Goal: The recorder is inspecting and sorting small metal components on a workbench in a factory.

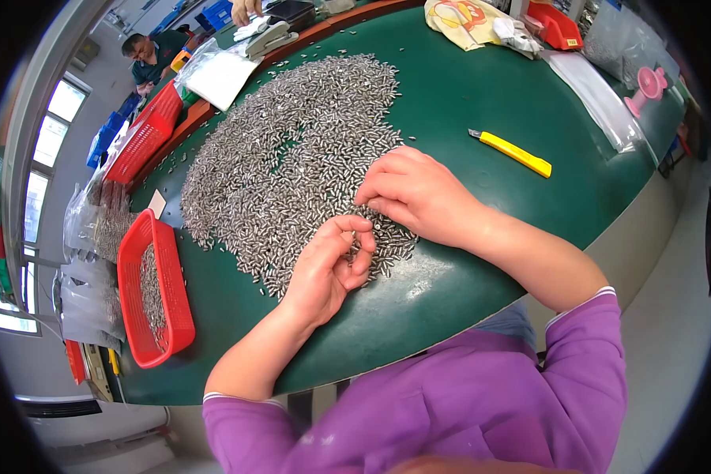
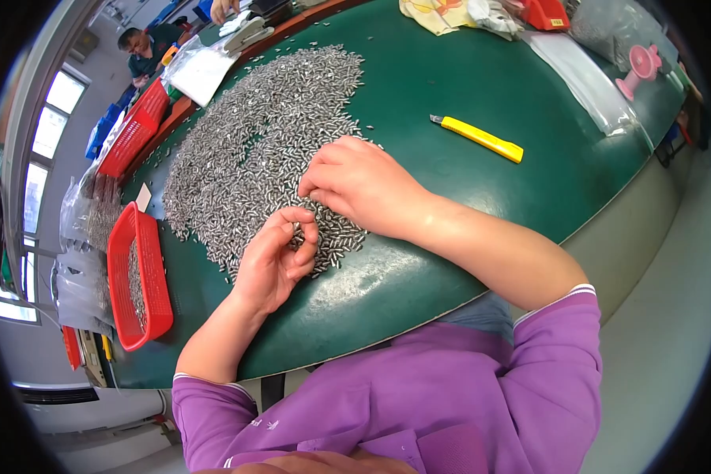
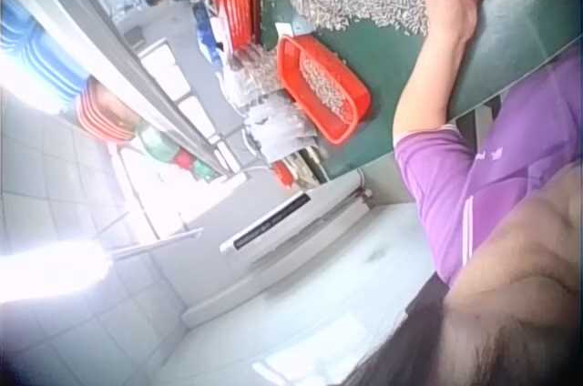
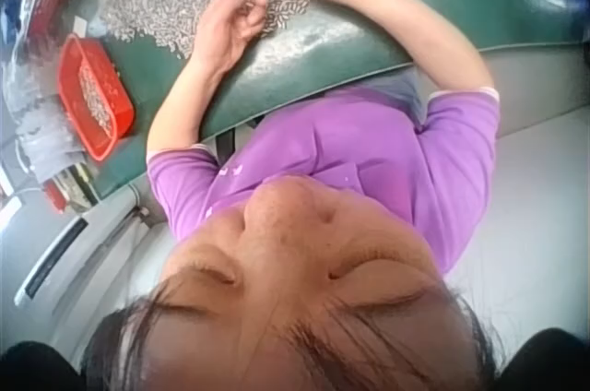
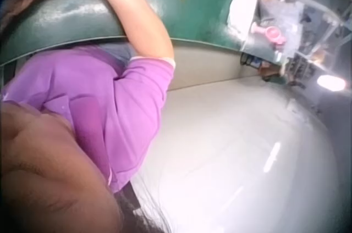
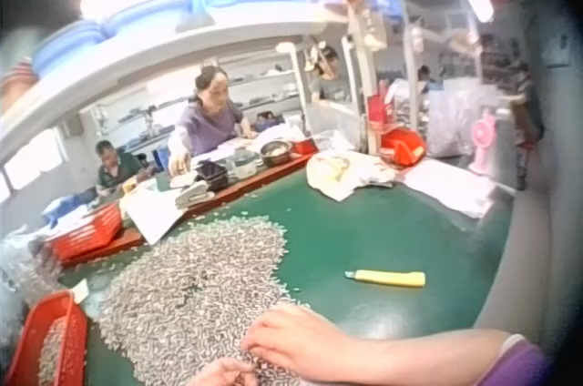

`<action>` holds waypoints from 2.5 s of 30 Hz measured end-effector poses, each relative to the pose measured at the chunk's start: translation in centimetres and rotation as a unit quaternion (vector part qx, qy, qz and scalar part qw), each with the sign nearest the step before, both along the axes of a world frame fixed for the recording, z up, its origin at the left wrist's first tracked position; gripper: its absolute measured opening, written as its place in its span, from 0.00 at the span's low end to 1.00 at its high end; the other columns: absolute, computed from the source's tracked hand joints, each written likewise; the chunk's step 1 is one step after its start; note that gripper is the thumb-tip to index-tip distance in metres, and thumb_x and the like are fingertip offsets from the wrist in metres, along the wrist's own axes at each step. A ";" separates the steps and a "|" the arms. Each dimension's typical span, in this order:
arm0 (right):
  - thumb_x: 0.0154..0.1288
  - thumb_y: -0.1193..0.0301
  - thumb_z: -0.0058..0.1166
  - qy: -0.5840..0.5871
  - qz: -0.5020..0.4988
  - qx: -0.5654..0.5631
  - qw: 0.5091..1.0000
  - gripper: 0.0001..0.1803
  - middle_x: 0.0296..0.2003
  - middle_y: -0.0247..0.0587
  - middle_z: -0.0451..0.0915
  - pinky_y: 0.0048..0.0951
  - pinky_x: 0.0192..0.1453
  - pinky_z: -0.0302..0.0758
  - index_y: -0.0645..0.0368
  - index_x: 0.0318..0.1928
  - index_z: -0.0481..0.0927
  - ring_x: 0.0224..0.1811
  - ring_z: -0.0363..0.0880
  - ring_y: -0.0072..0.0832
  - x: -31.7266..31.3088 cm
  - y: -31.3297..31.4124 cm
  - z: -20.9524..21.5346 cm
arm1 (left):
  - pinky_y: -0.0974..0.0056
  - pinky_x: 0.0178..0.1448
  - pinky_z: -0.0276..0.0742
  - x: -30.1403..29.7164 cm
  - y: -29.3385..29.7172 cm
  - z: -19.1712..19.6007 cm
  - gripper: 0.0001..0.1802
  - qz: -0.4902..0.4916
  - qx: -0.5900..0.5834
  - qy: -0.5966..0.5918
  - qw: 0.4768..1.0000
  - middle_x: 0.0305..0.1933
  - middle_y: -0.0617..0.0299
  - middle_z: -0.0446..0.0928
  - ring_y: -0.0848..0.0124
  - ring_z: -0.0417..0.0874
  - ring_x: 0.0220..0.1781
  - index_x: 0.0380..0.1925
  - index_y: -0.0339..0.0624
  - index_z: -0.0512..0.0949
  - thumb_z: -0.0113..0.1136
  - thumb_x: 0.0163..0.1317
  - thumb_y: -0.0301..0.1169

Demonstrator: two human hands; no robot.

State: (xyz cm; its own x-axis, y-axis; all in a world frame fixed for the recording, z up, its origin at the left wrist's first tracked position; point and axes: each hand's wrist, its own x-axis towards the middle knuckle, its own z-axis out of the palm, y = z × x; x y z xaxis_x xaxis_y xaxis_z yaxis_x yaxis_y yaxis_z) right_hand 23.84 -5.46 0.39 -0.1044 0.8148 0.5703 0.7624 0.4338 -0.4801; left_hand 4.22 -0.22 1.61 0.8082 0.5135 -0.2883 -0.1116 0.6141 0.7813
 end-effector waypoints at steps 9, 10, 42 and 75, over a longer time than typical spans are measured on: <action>0.55 0.75 0.59 0.083 0.121 -0.001 0.989 0.14 0.41 0.34 0.76 0.36 0.52 0.72 0.52 0.44 0.82 0.47 0.74 0.36 -0.6 -0.4 0.4 | 0.77 0.23 0.58 -0.1 0.3 -0.6 0.05 -0.026 0.006 -0.018 0.999 0.33 0.65 0.70 0.82 0.63 0.25 0.42 0.42 0.69 0.47 0.72 0.31; 0.55 0.75 0.59 0.062 0.072 -0.005 0.995 0.15 0.41 0.35 0.76 0.36 0.53 0.71 0.52 0.45 0.81 0.48 0.74 0.36 -0.4 -0.4 0.2 | 0.77 0.22 0.58 -0.1 0.3 -0.7 0.06 -0.023 -0.002 -0.030 0.999 0.33 0.64 0.71 0.81 0.63 0.24 0.42 0.41 0.70 0.46 0.73 0.31; 0.55 0.72 0.61 -0.007 -0.018 -0.025 0.999 0.13 0.41 0.32 0.78 0.36 0.53 0.71 0.52 0.43 0.82 0.49 0.74 0.35 0.8 -0.4 -0.2 | 0.76 0.22 0.58 -0.3 0.6 -0.6 0.07 -0.017 -0.032 -0.019 0.999 0.34 0.61 0.71 0.79 0.63 0.24 0.41 0.40 0.70 0.43 0.72 0.30; 0.54 0.73 0.59 -0.038 -0.036 -0.052 0.997 0.04 0.34 0.36 0.76 0.39 0.47 0.73 0.54 0.33 0.79 0.42 0.75 0.38 0.9 -0.3 0.3 | 0.78 0.21 0.55 -0.5 0.7 -0.4 0.07 -0.004 -0.070 -0.013 0.997 0.36 0.62 0.70 0.80 0.63 0.25 0.45 0.39 0.69 0.44 0.70 0.27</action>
